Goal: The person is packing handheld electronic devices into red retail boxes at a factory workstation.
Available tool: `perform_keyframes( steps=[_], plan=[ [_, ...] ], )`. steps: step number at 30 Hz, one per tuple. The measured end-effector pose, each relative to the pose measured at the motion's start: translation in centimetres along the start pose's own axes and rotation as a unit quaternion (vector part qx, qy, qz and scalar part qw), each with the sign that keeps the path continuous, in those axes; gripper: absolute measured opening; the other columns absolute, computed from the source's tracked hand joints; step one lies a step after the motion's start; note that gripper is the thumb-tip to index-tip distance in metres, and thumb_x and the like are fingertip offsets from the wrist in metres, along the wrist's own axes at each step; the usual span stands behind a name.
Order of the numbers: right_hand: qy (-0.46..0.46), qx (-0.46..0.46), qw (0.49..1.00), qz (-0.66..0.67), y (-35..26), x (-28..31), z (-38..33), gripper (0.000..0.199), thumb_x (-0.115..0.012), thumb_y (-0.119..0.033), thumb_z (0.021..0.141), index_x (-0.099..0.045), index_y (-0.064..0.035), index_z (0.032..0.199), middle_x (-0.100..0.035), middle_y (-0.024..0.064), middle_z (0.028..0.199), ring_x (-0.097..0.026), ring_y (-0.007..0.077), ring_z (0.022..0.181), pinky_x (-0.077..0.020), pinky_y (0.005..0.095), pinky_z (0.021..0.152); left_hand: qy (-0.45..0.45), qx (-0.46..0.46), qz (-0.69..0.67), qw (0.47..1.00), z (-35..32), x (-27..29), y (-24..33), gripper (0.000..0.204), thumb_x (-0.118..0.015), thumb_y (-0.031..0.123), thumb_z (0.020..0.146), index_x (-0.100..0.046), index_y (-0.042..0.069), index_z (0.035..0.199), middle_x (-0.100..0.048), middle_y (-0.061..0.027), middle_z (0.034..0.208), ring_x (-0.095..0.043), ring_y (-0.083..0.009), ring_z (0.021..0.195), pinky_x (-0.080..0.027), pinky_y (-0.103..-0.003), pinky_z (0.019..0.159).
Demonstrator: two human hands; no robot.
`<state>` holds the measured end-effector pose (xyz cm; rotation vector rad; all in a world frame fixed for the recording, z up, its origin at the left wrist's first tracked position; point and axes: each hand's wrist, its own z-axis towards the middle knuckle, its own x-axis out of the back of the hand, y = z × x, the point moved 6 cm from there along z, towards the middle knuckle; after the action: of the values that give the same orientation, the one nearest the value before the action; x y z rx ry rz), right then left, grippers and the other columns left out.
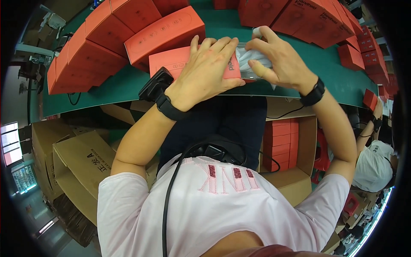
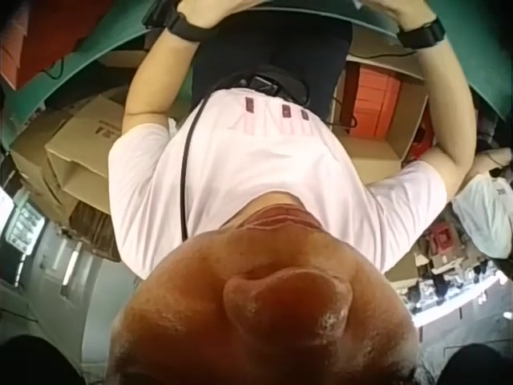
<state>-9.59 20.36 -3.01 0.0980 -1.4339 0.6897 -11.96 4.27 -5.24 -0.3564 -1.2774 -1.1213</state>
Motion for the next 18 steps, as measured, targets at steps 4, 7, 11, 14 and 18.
perform_keyframes(
  steps=[4, 7, 11, 14, 18],
  plan=[
    [0.108, 0.036, 0.986, -0.12, -0.4, -1.3, -1.3, 0.052, -0.065, -0.042, 0.093, -0.057, -0.0053, 0.129, -0.049, 0.022, 0.137, -0.05, 0.0425, 0.123, -0.0411, 0.0461, 0.106, 0.017, -0.006, 0.007, 1.0, 0.0, -0.1, -0.1, 0.089, -0.085, 0.045, 0.074, -0.05, -0.001, 0.142, -0.057, -0.0145, 0.138, -0.051, -0.0359, 0.125, -0.029, -0.062, 0.114],
    [0.143, -0.042, 0.988, -0.04, 0.9, -0.3, -1.4, 0.059, -0.061, -0.04, 0.097, -0.048, -0.0053, 0.144, -0.047, 0.0233, 0.144, -0.042, 0.0399, 0.137, -0.0335, 0.0446, 0.115, -0.005, -0.012, 0.016, 1.0, -0.1, -0.2, -0.1, 0.095, -0.085, 0.045, 0.074, -0.045, -0.001, 0.146, -0.052, -0.0178, 0.143, -0.049, -0.0375, 0.129, -0.028, -0.064, 0.114],
    [0.145, -0.281, 0.948, 0.043, 6.1, 3.2, -4.5, 0.067, -0.067, -0.047, 0.094, -0.058, 0.0065, 0.134, -0.067, 0.0218, 0.122, -0.062, 0.0342, 0.117, -0.0469, 0.038, 0.102, 0.007, 0.029, 0.056, 0.998, -1.2, 1.5, 0.0, 0.111, -0.087, 0.048, 0.069, -0.033, -0.003, 0.152, -0.044, -0.0225, 0.149, -0.044, -0.0388, 0.136, -0.027, -0.064, 0.115],
    [-0.102, -0.442, 0.867, 0.208, 6.8, 0.7, -6.0, 0.069, -0.063, -0.057, 0.094, -0.068, 0.0053, 0.123, -0.071, 0.0134, 0.105, -0.065, 0.0206, 0.09, -0.0521, 0.0331, 0.081, 0.02, 0.041, 0.089, 0.995, -1.7, 1.3, 0.0, 0.111, -0.091, 0.041, 0.066, -0.035, -0.007, 0.149, -0.048, -0.0235, 0.14, -0.044, -0.0407, 0.133, -0.027, -0.069, 0.113],
    [0.059, -0.301, 0.886, 0.347, 5.6, -3.5, -5.8, 0.049, -0.065, -0.041, 0.099, -0.072, 0.0056, 0.113, -0.07, 0.0071, 0.101, -0.059, 0.0113, 0.087, -0.0481, 0.0268, 0.079, 0.045, 0.041, 0.069, 0.996, -0.7, 0.7, 1.2, 0.095, -0.089, 0.03, 0.066, -0.045, -0.003, 0.143, -0.052, -0.0196, 0.128, -0.049, -0.0376, 0.122, -0.032, -0.059, 0.11]
  ],
)
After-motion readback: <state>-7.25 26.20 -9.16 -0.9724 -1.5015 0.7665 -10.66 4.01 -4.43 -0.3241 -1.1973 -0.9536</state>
